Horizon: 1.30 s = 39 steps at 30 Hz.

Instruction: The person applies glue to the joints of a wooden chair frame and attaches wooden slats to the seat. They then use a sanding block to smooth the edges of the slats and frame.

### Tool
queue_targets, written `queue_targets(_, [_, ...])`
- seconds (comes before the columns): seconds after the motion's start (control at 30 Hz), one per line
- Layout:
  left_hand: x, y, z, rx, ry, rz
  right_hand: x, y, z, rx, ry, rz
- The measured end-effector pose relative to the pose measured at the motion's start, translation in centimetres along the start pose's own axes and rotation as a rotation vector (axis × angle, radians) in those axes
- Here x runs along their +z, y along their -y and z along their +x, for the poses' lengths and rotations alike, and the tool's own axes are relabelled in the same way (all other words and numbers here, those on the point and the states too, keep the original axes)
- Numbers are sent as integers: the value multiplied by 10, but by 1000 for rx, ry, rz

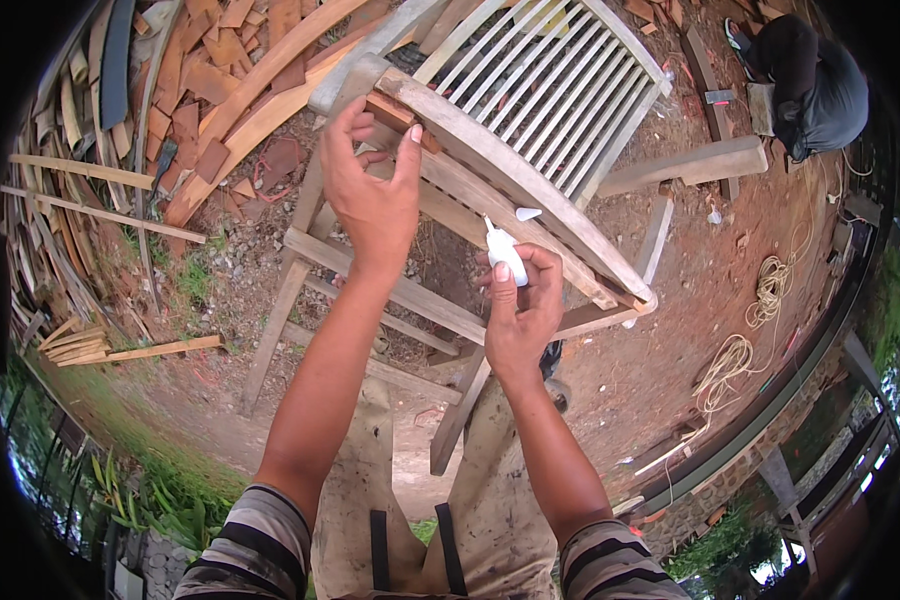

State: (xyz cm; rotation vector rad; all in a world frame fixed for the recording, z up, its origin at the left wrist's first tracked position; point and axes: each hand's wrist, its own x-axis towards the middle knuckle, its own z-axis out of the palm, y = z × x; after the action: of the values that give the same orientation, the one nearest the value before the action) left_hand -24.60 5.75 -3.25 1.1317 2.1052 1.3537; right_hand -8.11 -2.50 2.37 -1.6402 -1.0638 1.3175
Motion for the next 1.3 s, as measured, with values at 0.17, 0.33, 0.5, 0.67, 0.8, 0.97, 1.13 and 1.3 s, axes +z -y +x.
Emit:
queue_targets(0.17, [-10,-2,-16,-55,36,-115,-15,-15,-8,66,-68,105])
queue_targets(0.33, [-45,6,-87,-169,292,-47,-66,-40,-32,135,-237,83])
queue_targets(0.5, [-34,-17,-154,-46,632,24,-131,-67,-54,85,-510,71])
queue_targets(0.67, [50,-68,-195,169,814,-28,-184,-68,-40,21,-550,-259])
queue_targets(0.8, [91,-85,-221,234,794,3,-210,-61,-11,-130,-409,-628])
queue_targets(0.97, [100,-82,-232,156,773,16,-218,-71,6,-238,-316,-555])
queue_targets(1.13, [100,-83,-233,205,763,44,-222,-76,10,-275,-304,-543])
queue_targets(1.3, [101,-80,-236,186,755,22,-223,-77,11,-288,-308,-534])
